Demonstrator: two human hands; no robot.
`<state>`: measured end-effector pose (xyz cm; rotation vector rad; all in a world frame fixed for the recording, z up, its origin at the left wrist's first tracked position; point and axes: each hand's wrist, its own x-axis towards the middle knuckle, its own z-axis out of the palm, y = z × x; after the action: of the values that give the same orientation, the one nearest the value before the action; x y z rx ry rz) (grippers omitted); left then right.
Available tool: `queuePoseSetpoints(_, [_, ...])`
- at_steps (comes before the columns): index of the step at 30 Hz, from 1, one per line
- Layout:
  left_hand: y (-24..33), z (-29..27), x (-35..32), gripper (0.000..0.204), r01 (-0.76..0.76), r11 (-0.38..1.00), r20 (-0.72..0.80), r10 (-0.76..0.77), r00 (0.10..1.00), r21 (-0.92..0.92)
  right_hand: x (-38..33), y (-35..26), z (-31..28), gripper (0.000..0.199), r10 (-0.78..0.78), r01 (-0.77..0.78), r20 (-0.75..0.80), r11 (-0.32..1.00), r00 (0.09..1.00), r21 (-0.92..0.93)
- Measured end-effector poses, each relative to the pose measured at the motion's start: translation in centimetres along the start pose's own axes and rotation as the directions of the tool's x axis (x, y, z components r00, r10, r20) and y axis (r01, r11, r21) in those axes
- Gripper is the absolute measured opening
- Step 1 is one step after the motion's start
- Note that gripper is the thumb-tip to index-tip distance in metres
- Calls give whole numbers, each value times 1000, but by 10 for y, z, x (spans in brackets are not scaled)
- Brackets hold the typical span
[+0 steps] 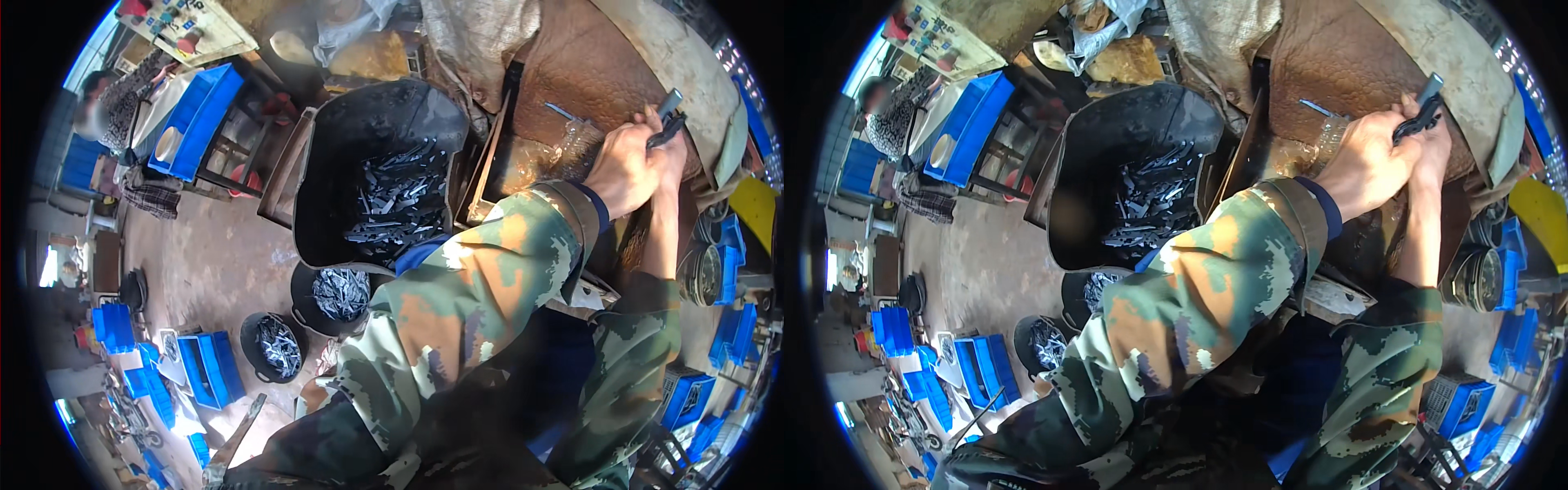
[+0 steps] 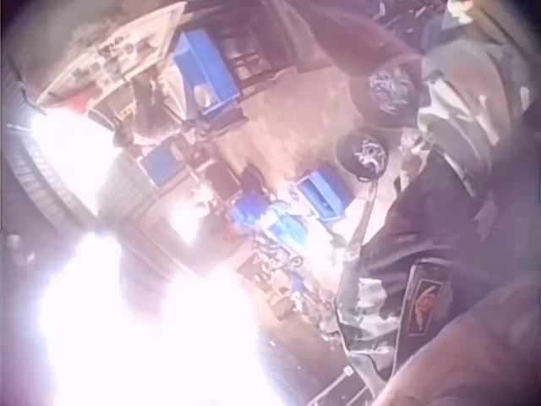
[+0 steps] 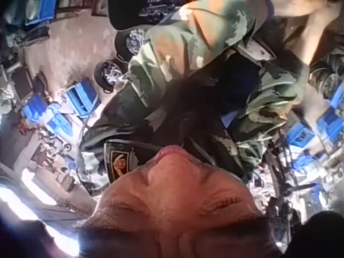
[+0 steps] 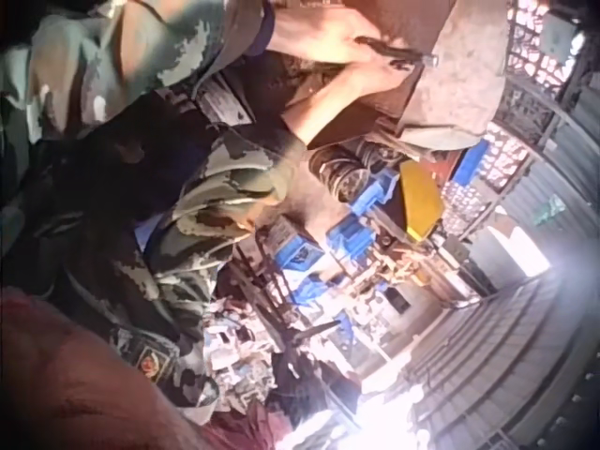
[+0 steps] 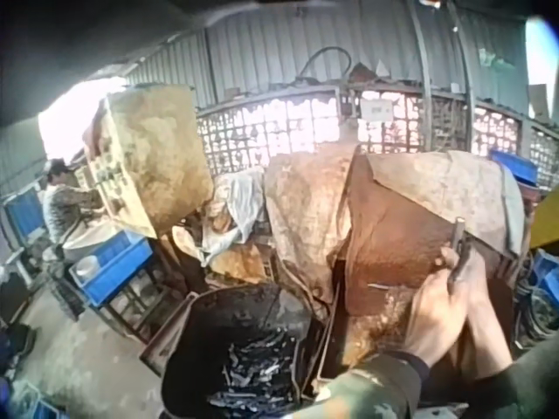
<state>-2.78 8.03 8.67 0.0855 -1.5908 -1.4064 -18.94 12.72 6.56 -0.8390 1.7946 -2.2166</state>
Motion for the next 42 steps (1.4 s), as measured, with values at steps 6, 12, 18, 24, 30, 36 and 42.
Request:
queuePoseSetpoints(6, [-30, -14, -17, 20, 291, 956, -58, -288, 956, 46, 2, 12, -9, 27, -58, 62, 22, 896, 998, -439])
queuePoseSetpoints(12, [-18, -12, -13, 22, 348, 937, -96, -348, 933, -18, 0, -7, 2, 26, -35, 20, -22, 873, 999, -488])
queuePoseSetpoints(18, [-21, 1, -16, 21, 385, 915, -128, -399, 908, -124, 4, -3, -15, 30, -49, 55, 26, 835, 998, -547])
queuePoseSetpoints(24, [-18, -1, -15, 21, 370, 910, -158, -400, 903, -186, 4, -5, -11, 32, -20, 33, 32, 868, 999, -496])
queuePoseSetpoints(30, [-17, 4, -13, 22, 420, 873, -125, -459, 880, -250, 5, -5, -22, 28, -9, 14, 12, 857, 1000, -516])
queuePoseSetpoints(36, [-26, 3, -10, 23, 429, 878, -143, -462, 875, -210, -1, -11, -5, 26, 12, -19, -16, 845, 1000, -535])
queuePoseSetpoints(42, [-34, 8, -8, 24, 458, 870, -142, -484, 863, -184, -4, -11, 0, 29, 35, -42, -24, 910, 999, -413])
